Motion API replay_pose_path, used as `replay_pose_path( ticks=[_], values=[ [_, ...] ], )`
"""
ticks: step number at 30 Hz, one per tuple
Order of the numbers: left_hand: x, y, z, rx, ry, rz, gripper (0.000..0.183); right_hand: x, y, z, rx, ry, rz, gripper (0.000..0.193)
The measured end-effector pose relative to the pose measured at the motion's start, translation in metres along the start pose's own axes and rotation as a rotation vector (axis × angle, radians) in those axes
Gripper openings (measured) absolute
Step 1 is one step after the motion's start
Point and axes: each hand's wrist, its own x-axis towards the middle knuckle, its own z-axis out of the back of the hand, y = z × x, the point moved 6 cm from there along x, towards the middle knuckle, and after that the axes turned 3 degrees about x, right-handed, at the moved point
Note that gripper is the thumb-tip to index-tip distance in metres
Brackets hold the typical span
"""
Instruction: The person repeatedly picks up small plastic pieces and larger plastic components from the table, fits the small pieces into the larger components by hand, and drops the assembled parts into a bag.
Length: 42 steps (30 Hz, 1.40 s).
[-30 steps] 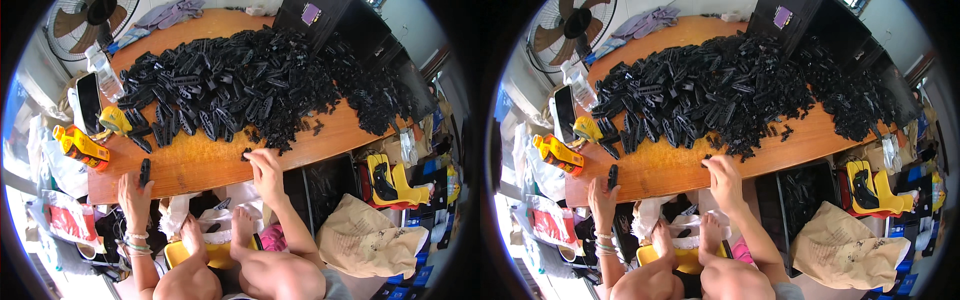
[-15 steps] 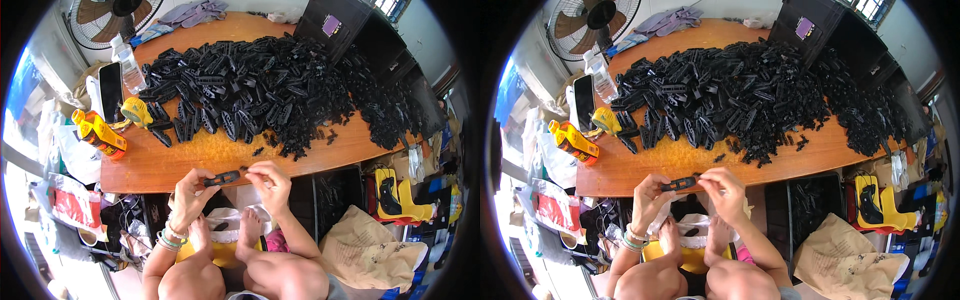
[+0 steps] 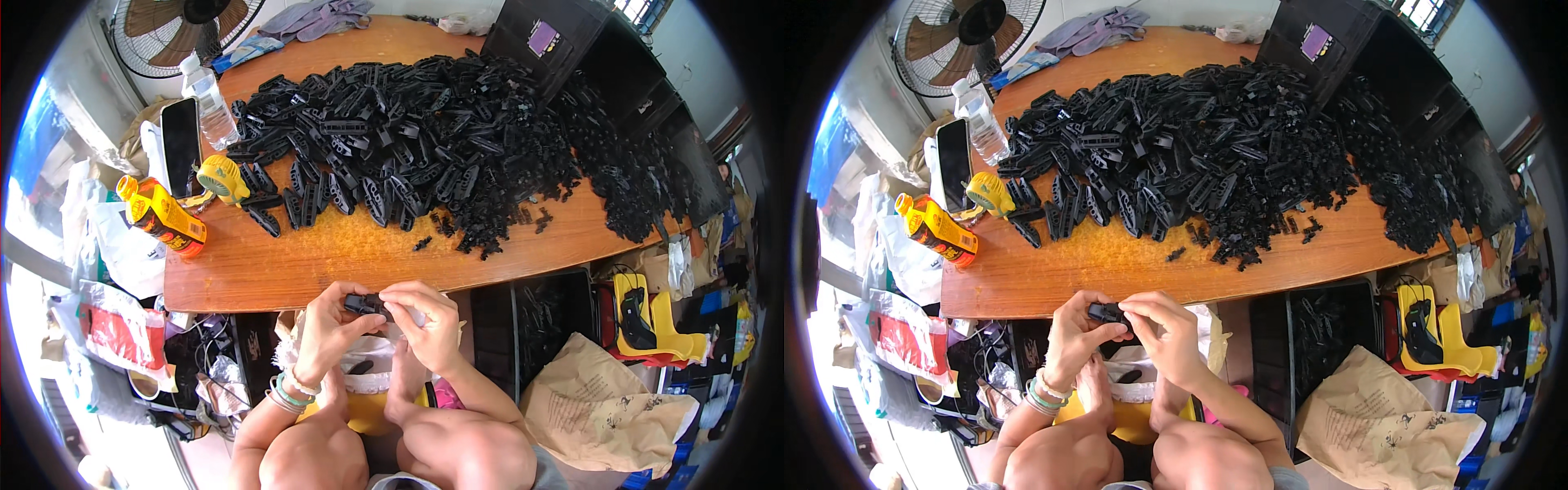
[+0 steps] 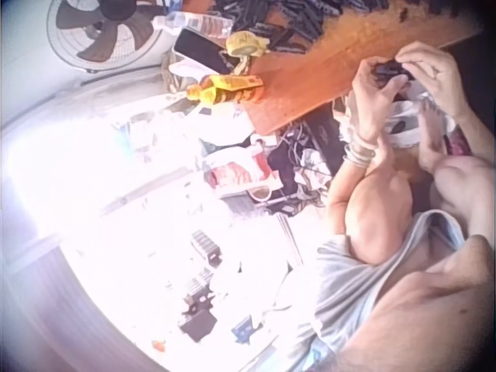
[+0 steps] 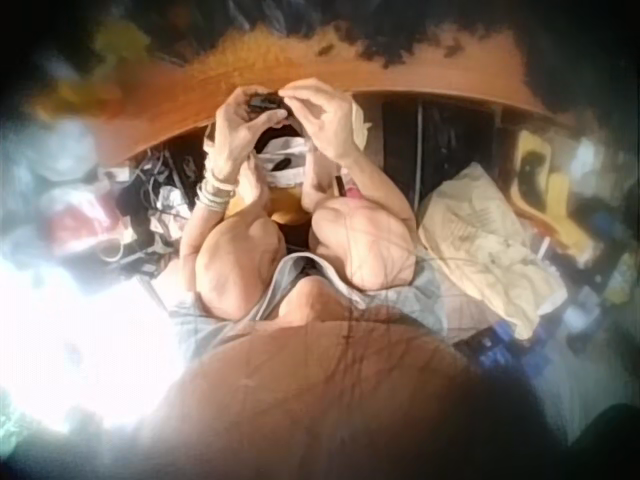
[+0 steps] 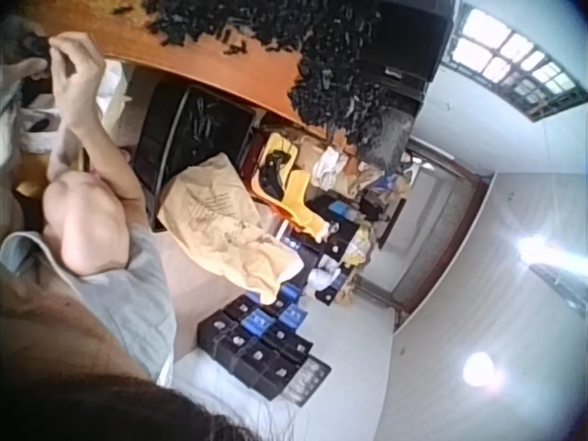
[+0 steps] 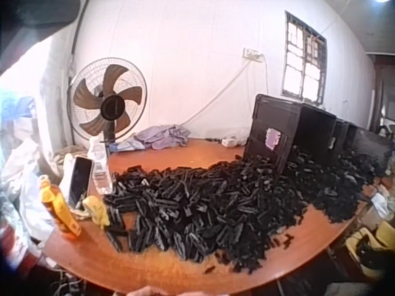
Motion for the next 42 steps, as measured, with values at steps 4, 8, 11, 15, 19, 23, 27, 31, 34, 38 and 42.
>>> replay_pose_path(
  ticks=[4, 8, 11, 15, 19, 23, 27, 31, 34, 38, 42],
  values=[
    [-0.001, 0.002, 0.004, 0.085, -0.067, -0.004, 0.029, -0.002, 0.006, 0.0, -0.162, -0.007, 0.17, 0.017],
    [-0.002, 0.004, 0.008, -0.018, -0.086, -0.057, 0.026, -0.002, 0.007, 0.0, -0.156, 0.02, 0.182, 0.018],
    [-0.004, 0.001, 0.011, 0.146, -0.064, -0.156, 0.025, 0.0, -0.002, 0.0, 0.044, -0.034, -0.114, 0.02],
    [-0.008, -0.008, 0.005, 0.188, -0.035, -0.079, 0.018, -0.011, -0.023, -0.005, 0.102, 0.107, -0.277, 0.021],
    [-0.002, -0.007, 0.007, 0.248, 0.017, -0.127, 0.018, -0.017, -0.03, -0.006, 0.21, 0.114, -0.335, 0.022],
    [0.015, -0.048, 0.065, 0.991, -0.554, -0.501, 0.024, -0.02, -0.036, -0.006, 0.065, 0.278, -0.269, 0.022],
    [0.043, -0.061, 0.108, 1.313, -0.76, -0.53, 0.026, 0.009, -0.043, 0.012, -0.043, 0.012, -0.157, 0.02],
    [0.046, -0.04, 0.113, 1.431, -0.748, -0.513, 0.021, 0.041, -0.051, 0.03, -0.712, -0.045, 0.216, 0.018],
    [0.021, -0.046, 0.097, 1.355, -0.797, -0.6, 0.021, 0.041, -0.055, 0.035, -0.527, -0.102, 0.255, 0.013],
    [0.004, -0.048, 0.083, 0.62, -0.588, -0.496, 0.019, 0.025, -0.072, 0.039, 0.515, -0.176, -0.341, 0.013],
    [0.013, -0.034, 0.045, 0.023, -0.181, -0.19, 0.02, 0.02, -0.06, 0.031, 0.801, -0.164, -0.411, 0.02]
  ],
)
